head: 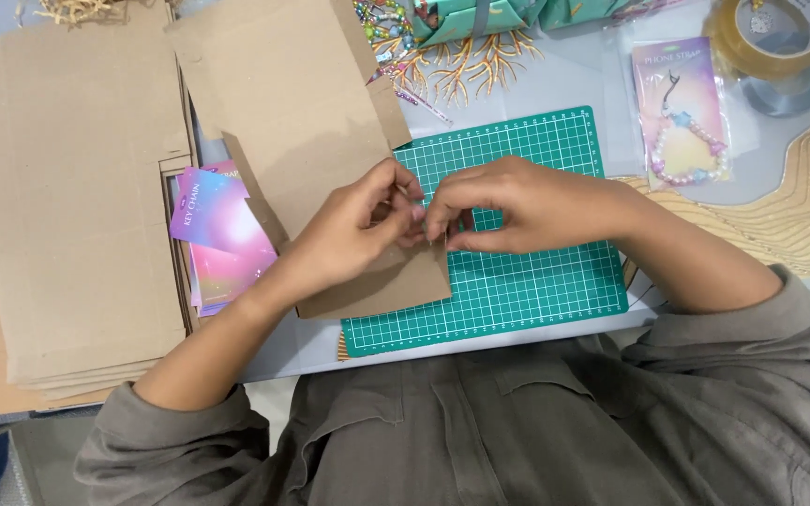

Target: The person assembles a flat cardboard box by folding along pre-scored lines and interlocking tabs to form a rectangular container. The person folds the side walls, then secures the bottom flaps by inserting tabs into slots, completing the box assembly.

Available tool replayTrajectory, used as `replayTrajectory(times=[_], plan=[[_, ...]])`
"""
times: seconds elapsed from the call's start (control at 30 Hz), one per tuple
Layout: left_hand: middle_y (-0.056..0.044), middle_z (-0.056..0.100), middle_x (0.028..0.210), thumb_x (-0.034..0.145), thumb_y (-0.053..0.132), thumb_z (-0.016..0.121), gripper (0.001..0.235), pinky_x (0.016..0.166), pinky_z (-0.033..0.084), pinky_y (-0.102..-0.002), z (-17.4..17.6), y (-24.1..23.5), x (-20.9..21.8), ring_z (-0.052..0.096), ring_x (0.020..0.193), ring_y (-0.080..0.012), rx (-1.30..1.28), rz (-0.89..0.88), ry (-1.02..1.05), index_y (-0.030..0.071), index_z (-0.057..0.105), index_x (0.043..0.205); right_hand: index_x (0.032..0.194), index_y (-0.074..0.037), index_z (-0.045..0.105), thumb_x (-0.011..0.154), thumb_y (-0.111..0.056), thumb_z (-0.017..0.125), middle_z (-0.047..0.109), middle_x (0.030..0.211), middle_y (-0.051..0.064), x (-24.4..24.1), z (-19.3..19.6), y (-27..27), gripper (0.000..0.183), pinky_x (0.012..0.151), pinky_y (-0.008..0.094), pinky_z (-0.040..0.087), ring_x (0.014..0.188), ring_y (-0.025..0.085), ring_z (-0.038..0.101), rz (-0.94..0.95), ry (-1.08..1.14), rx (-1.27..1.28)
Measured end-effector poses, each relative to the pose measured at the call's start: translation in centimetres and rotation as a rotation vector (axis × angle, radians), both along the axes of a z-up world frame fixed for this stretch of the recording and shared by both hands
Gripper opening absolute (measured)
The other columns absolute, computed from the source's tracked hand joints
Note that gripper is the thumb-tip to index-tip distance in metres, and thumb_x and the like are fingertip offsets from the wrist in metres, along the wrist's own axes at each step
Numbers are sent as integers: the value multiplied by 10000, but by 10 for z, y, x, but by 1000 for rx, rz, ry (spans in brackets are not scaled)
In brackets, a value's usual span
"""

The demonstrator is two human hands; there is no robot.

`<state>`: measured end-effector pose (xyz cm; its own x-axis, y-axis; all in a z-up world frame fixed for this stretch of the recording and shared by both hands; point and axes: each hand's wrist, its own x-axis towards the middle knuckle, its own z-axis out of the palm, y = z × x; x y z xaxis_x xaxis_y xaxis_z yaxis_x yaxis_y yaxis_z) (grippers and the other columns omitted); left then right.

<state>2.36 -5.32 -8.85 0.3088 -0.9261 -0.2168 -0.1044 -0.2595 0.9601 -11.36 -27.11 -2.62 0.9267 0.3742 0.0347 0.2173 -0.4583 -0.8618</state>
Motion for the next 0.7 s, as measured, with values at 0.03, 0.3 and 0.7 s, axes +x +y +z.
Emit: replayTrajectory(times=[0.03, 0.3, 0.7], plan=[[-133, 728, 945, 1073, 90, 572, 217, 832, 697, -393, 9, 3, -7, 784, 885, -223, -2, 5, 2, 94, 565, 1290, 1086, -92, 758, 945, 20, 762, 781, 969, 69, -1, 2, -1, 180, 817, 409, 673, 865, 256, 801, 5, 2, -2], [-39, 605, 795, 932, 818, 687, 719, 674, 532, -436, 32, 16, -91, 658, 713, -283, -43, 12, -1160, 107, 579, 919, 1318, -132, 693, 969, 161, 417, 564, 1477, 151, 13, -26, -26, 532, 761, 425, 558, 1201, 328, 679, 83, -116, -135], [-49, 769, 1006, 937, 78, 624, 230, 760, 560, -430, 59, 77, -83, 692, 770, -250, -68, 136, -923, 49, 685, 1157, 1210, -241, 778, 958, -319, 871, 586, 1163, 90, 6, -56, -10, 280, 876, 490, 458, 1024, 332, 533, 37, -552, -516]])
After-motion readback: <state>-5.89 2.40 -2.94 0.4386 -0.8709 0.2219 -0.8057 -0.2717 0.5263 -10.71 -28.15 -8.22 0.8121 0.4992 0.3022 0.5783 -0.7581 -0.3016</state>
